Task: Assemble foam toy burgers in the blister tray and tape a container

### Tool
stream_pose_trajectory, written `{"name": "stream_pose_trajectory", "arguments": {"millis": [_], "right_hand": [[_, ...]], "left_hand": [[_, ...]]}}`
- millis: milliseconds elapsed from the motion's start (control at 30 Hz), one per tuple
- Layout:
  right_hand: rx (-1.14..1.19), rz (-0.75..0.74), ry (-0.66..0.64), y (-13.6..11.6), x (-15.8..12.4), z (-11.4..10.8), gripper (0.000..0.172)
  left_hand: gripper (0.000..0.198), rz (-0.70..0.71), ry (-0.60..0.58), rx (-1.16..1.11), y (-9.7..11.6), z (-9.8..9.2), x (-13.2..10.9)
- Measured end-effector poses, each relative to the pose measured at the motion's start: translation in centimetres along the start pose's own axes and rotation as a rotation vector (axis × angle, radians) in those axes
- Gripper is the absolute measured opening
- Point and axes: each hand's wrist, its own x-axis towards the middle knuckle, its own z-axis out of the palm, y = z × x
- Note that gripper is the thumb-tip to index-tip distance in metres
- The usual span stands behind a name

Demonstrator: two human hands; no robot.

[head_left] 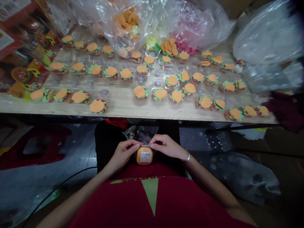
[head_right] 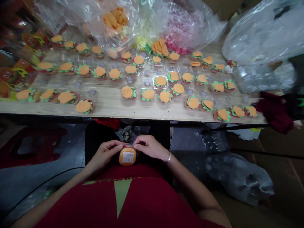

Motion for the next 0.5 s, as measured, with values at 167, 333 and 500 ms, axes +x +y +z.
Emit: {"name": "stream_pose_trajectory", "arguments": {"millis": [167,333,500], "right_hand": [[-0.282,-0.133,-0.010,-0.4,0.0,-0.2,0.015],[-0.263,-0.052,-0.122,0.2,0.5,-1.0,0.008],[-0.352,-0.121,-0.038,1.2,0.0,-1.8,0.008]], "left_hand": [[0.026,0.056,-0.028,0.165,0.5,0.2,0.0],[0.036,0.102,-0.100,0.278,1.5,0.8,1.3],[0.046,0.049,-0.144,0.215,1.0,1.3,2.8]]}}
